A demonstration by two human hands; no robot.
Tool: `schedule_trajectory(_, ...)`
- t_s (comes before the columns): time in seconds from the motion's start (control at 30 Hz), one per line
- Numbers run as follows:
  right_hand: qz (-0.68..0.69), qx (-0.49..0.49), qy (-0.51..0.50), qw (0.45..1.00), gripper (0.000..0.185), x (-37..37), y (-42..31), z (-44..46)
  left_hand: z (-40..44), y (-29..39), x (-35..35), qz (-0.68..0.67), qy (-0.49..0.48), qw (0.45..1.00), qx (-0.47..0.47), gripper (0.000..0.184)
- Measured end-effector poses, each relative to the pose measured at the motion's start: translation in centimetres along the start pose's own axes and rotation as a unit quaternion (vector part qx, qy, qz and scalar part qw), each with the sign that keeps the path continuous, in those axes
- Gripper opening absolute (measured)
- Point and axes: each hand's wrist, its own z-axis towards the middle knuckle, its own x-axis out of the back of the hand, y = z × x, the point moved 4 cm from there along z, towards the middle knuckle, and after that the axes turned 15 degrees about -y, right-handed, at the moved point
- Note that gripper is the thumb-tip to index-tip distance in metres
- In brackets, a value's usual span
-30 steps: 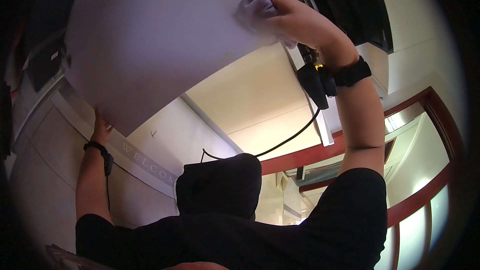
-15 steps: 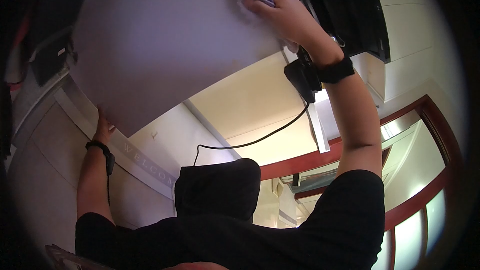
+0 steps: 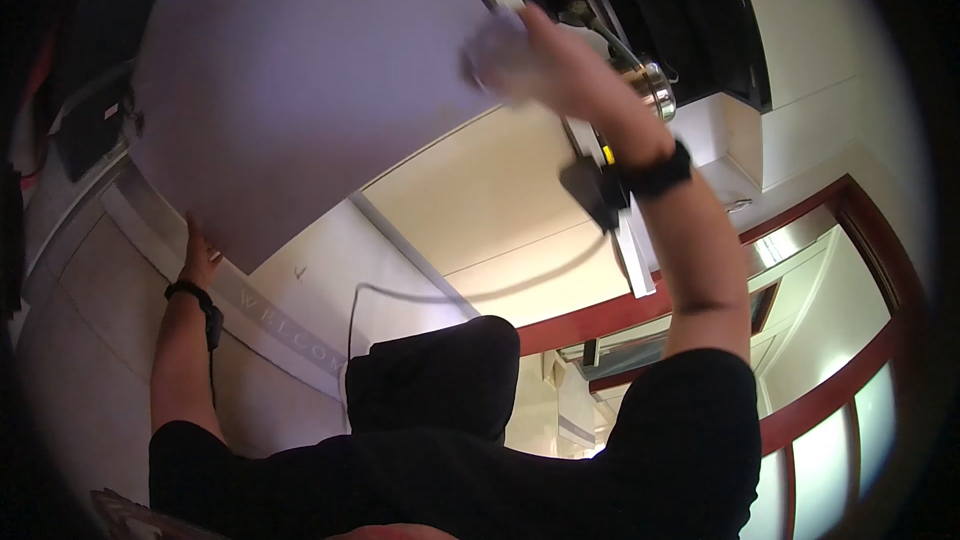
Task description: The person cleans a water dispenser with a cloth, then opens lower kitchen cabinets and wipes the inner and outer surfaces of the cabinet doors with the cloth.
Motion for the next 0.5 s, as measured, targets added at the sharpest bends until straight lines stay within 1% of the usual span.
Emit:
schedule_trajectory(0.03, -0.074, 0.081, 0.058, 0.992, 0.051, -0.6, 1.1, -1.4, 0.2, 0.0, 0.0, -0.004, -0.001, 1.000, -0.002, 0.096)
schedule_trajectory(0.07, -0.048, -0.018, 0.069, 0.996, 0.051, -1.2, 1.9, -2.5, 0.3, -0.1, 0.1, 0.001, 0.008, 1.000, -0.001, 0.096)
schedule_trajectory(0.13, 0.018, 0.006, 0.106, 0.994, 0.052, -2.0, 2.0, -3.0, 0.5, -0.4, 0.2, 0.007, 0.017, 1.000, 0.003, 0.095)
schedule_trajectory(0.2, 0.061, -0.019, 0.101, 0.993, 0.055, -1.4, 2.0, -1.9, 0.4, -0.4, 0.4, 0.015, 0.018, 1.000, -0.007, 0.095)
schedule_trajectory(0.23, 0.060, 0.061, 0.135, 0.987, 0.055, -1.0, 2.1, -0.5, 0.0, -0.3, 0.2, 0.016, 0.020, 1.000, -0.005, 0.095)
schedule_trajectory(0.27, 0.034, -0.010, 0.137, 0.990, 0.055, -0.8, 0.5, 0.3, -0.8, 0.0, -0.5, 0.017, 0.003, 1.000, -0.019, 0.095)
schedule_trajectory(0.3, 0.009, -0.034, 0.106, 0.994, 0.051, -0.2, -1.2, 1.4, -1.3, 0.2, -0.8, 0.018, -0.015, 0.999, -0.033, 0.096)
schedule_trajectory(0.33, -0.015, -0.058, 0.076, 0.995, 0.047, 0.1, -2.1, 2.4, -1.3, 0.3, -0.7, 0.021, -0.013, 0.999, -0.032, 0.096)
schedule_trajectory(0.37, -0.013, -0.059, 0.077, 0.995, 0.047, 0.1, -2.2, 2.7, -1.1, 0.3, -0.7, 0.019, -0.015, 0.999, -0.026, 0.098)
schedule_trajectory(0.43, -0.105, -0.033, 0.091, 0.990, 0.047, 0.0, -2.8, 2.7, -1.0, 0.1, -0.8, 0.019, -0.022, 0.999, -0.014, 0.101)
schedule_trajectory(0.47, -0.107, -0.035, 0.090, 0.990, 0.047, -0.2, -1.4, 1.9, -0.9, 0.2, -0.9, 0.010, -0.019, 1.000, -0.020, 0.100)
schedule_trajectory(0.5, -0.140, 0.014, 0.116, 0.983, 0.047, -0.3, 0.7, 0.8, -0.9, 0.2, -0.8, -0.003, -0.014, 0.999, -0.028, 0.100)
